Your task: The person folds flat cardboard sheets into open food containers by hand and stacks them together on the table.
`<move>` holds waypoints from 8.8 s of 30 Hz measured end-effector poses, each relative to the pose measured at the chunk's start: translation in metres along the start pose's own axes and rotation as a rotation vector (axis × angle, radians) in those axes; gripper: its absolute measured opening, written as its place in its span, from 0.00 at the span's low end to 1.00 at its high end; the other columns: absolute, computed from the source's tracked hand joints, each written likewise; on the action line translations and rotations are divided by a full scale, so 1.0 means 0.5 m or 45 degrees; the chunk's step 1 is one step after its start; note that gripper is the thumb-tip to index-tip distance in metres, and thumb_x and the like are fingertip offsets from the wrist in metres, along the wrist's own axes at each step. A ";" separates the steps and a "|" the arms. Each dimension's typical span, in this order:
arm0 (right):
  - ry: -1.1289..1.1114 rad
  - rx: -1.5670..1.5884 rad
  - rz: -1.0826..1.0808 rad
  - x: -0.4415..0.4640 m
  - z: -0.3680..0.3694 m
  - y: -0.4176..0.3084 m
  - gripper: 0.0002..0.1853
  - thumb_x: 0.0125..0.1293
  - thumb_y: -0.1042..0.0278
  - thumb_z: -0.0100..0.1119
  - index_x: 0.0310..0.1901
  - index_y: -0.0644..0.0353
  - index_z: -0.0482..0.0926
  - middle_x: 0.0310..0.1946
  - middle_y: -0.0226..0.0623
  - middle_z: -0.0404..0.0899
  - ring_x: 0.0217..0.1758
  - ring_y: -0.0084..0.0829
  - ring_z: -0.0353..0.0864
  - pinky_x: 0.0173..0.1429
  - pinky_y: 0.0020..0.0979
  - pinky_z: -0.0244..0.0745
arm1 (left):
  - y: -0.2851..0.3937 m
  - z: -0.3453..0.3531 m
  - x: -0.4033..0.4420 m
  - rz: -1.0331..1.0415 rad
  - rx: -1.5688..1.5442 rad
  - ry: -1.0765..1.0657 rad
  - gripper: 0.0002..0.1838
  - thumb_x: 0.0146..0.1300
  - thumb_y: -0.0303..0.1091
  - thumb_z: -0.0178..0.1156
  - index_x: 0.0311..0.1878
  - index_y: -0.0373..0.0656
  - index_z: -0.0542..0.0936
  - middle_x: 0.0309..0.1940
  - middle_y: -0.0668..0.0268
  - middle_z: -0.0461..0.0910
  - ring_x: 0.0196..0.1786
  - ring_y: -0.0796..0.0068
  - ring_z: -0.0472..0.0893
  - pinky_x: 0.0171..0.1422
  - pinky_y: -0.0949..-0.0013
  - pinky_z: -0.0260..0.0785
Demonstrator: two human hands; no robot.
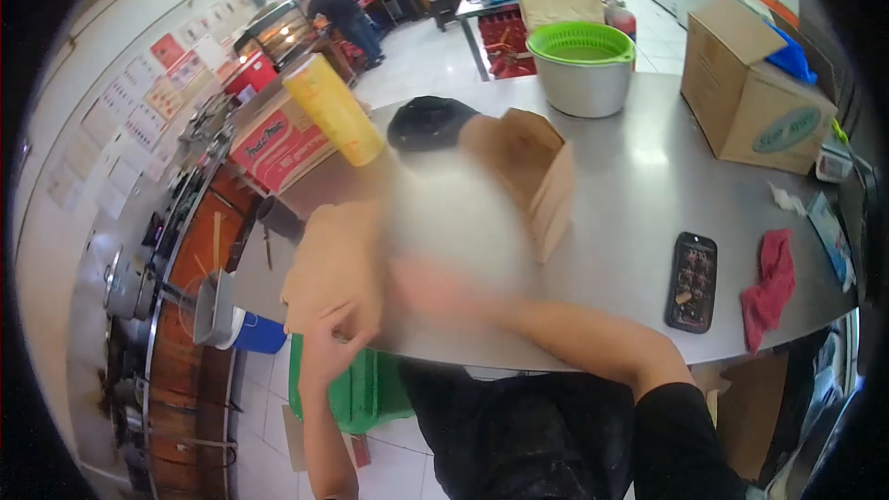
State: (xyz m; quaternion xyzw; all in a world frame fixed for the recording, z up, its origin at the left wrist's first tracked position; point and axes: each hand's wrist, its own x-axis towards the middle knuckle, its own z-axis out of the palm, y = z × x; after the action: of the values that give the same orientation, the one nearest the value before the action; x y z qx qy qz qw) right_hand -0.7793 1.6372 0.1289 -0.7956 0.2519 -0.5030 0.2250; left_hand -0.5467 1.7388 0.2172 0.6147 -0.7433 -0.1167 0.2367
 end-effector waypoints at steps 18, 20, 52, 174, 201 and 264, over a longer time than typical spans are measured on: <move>-0.085 0.052 -0.025 -0.007 0.013 0.026 0.07 0.58 0.76 0.54 0.39 0.63 0.72 0.35 0.48 0.75 0.42 0.52 0.77 0.45 0.47 0.72 | -0.087 -0.026 0.021 -0.235 -0.205 -0.228 0.30 0.57 0.35 0.72 0.61 0.33 0.77 0.58 0.53 0.80 0.59 0.62 0.80 0.66 0.63 0.69; -0.116 0.002 -0.115 -0.013 0.052 0.065 0.07 0.58 0.76 0.54 0.39 0.63 0.72 0.35 0.48 0.75 0.42 0.52 0.77 0.45 0.47 0.72 | -0.042 -0.035 0.016 -0.151 -0.219 -0.247 0.27 0.60 0.34 0.69 0.61 0.32 0.77 0.56 0.53 0.81 0.57 0.61 0.82 0.64 0.65 0.71; 0.647 -0.013 -0.411 0.142 -0.145 -0.236 0.21 0.60 0.75 0.62 0.55 0.67 0.71 0.49 0.47 0.73 0.50 0.39 0.74 0.52 0.34 0.71 | 0.277 -0.153 0.066 0.471 -1.105 1.724 0.12 0.78 0.40 0.47 0.47 0.40 0.72 0.41 0.64 0.81 0.42 0.79 0.80 0.48 0.73 0.73; 0.856 -0.156 -0.586 0.173 -0.340 -0.401 0.07 0.51 0.76 0.71 0.25 0.59 0.79 0.46 0.41 0.62 0.50 0.39 0.68 0.55 0.36 0.68 | 0.492 -0.095 0.143 0.889 -1.770 0.859 0.14 0.57 0.18 0.67 0.46 0.35 0.78 0.41 0.64 0.82 0.48 0.78 0.80 0.52 0.72 0.72; 0.363 0.752 -0.093 0.175 -0.411 -0.397 0.21 0.57 0.82 0.72 0.40 0.57 0.65 0.39 0.28 0.64 0.42 0.15 0.68 0.48 0.18 0.67 | 0.460 -0.099 0.190 1.037 -1.426 0.079 0.19 0.51 0.23 0.75 0.48 0.40 0.84 0.47 0.66 0.84 0.50 0.71 0.81 0.55 0.66 0.72; 0.341 -0.137 -0.857 0.196 -0.387 -0.378 0.06 0.54 0.80 0.71 0.35 0.65 0.87 0.44 0.52 0.77 0.49 0.59 0.84 0.55 0.50 0.84 | 0.352 -0.145 0.225 1.262 -1.382 -0.202 0.34 0.45 0.18 0.75 0.60 0.31 0.75 0.54 0.55 0.82 0.59 0.69 0.79 0.64 0.69 0.68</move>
State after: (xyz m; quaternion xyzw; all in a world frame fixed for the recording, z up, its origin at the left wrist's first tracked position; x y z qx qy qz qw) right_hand -0.8871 1.7013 0.3877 -0.7715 0.0292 -0.6348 -0.0303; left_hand -0.6768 1.6763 0.3846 -0.0070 -0.7862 -0.3915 0.4781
